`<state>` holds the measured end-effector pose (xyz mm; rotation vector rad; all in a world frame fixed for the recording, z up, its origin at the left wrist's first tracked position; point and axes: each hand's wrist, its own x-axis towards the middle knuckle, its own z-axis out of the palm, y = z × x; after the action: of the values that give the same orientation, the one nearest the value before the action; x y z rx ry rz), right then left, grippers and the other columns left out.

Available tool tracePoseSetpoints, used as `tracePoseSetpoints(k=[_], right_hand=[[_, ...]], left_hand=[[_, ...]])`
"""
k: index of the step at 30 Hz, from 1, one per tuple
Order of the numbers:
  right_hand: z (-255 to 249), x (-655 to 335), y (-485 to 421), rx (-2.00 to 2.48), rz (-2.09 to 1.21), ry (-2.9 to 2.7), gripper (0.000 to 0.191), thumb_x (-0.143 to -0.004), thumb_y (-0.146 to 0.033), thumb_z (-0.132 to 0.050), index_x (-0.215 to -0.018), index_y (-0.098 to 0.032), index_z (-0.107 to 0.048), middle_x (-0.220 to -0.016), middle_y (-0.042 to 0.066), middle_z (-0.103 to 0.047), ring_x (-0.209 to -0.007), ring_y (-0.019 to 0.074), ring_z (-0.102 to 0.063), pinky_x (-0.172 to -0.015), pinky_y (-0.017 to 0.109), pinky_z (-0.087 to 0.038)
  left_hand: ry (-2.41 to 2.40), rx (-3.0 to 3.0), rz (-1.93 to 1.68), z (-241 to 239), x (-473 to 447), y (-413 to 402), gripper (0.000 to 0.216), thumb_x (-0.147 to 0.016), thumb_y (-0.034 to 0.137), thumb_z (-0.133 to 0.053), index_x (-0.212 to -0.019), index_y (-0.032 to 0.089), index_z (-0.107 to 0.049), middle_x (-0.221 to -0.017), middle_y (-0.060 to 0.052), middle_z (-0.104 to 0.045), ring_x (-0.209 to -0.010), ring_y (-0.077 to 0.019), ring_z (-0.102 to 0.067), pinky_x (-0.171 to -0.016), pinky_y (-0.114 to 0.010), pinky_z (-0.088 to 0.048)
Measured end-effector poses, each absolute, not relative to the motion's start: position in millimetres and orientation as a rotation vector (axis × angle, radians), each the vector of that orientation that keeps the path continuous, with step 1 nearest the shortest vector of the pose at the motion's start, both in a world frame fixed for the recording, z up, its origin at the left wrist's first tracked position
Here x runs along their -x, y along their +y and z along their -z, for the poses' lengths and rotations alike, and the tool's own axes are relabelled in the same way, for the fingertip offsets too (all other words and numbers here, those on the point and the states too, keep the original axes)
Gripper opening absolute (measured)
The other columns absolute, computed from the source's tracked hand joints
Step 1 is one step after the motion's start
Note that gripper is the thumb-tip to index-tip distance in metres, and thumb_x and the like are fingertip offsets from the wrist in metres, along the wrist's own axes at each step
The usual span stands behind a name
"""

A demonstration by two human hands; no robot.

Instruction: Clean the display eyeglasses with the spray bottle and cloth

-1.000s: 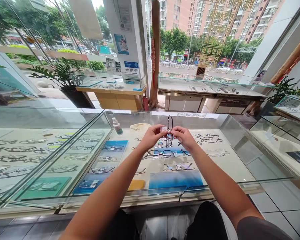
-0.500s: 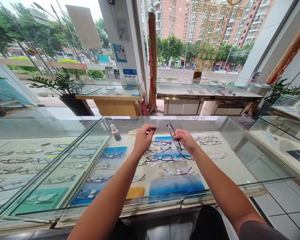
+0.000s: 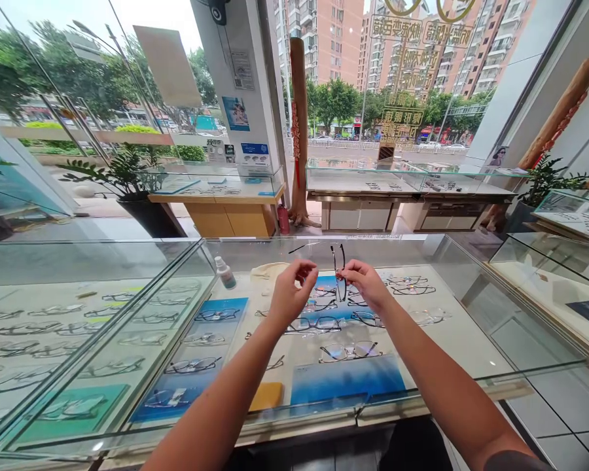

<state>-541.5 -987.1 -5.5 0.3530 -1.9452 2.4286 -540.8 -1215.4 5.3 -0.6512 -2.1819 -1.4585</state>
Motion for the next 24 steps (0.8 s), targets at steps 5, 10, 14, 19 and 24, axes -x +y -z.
tracePoseSetpoints(k=[5, 10, 14, 19, 24], right_hand=[[5.1, 538.3, -990.3, -0.470, -2.470, -1.957, 0.031, -0.074, -0.045, -0.093, -0.077, -0.023, -0.071, -0.096, 0.002, -0.079, -0.091, 0.0192, -0.065, -0.086, 0.035, -0.046], [3.0, 535.0, -993.1, -0.503, -2.512, -1.975, 0.033, -0.073, -0.046, -0.094, -0.075, -0.023, -0.070, -0.098, 0.002, -0.079, -0.085, 0.0178, -0.061, -0.082, 0.035, -0.047], [3.3, 533.7, -995.0, -0.514, -2.598, -1.949, 0.036, -0.070, -0.047, -0.097, -0.075, -0.024, -0.070, -0.092, 0.002, -0.077, -0.087, 0.0194, -0.063, -0.081, 0.035, -0.049], [4.9, 533.0, -996.8, -0.513, -2.672, -1.913, 0.038, -0.071, -0.049, -0.098, -0.077, -0.023, -0.071, -0.100, 0.005, -0.081, -0.094, 0.0206, -0.069, -0.083, 0.034, -0.051], [0.6, 534.5, -987.9, -0.417, -2.756, -1.745, 0.043, -0.072, -0.054, -0.098, -0.083, -0.025, -0.068, -0.119, 0.008, -0.083, -0.101, 0.0229, -0.073, -0.085, 0.037, -0.058]], left_hand=[[-2.296, 0.751, 1.841, 7.0, 545.6, -1207.6, 0.042, -0.096, 0.061, -0.073, -0.111, 0.022, -0.075, -0.103, -0.008, -0.079, -0.088, -0.0230, -0.075, -0.081, -0.038, -0.062], [-2.249, 0.716, 2.069, 8.2, 551.4, -1207.1, 0.053, -0.084, 0.069, -0.083, -0.102, 0.021, -0.069, -0.093, -0.006, -0.078, -0.081, -0.0219, -0.076, -0.075, -0.035, -0.061], [-2.282, 0.684, 2.113, 6.0, 555.5, -1208.2, 0.058, -0.082, 0.073, -0.082, -0.099, 0.019, -0.071, -0.084, -0.005, -0.076, -0.077, -0.0206, -0.073, -0.070, -0.033, -0.056], [-2.227, 0.563, 2.193, 11.2, 560.2, -1207.6, 0.061, -0.080, 0.076, -0.082, -0.092, 0.018, -0.069, -0.076, -0.004, -0.073, -0.072, -0.0182, -0.068, -0.071, -0.033, -0.053], [-2.206, 0.394, 2.359, 15.9, 565.3, -1210.1, 0.062, -0.073, 0.072, -0.088, -0.095, 0.017, -0.069, -0.078, -0.004, -0.073, -0.071, -0.0173, -0.069, -0.069, -0.031, -0.051]])
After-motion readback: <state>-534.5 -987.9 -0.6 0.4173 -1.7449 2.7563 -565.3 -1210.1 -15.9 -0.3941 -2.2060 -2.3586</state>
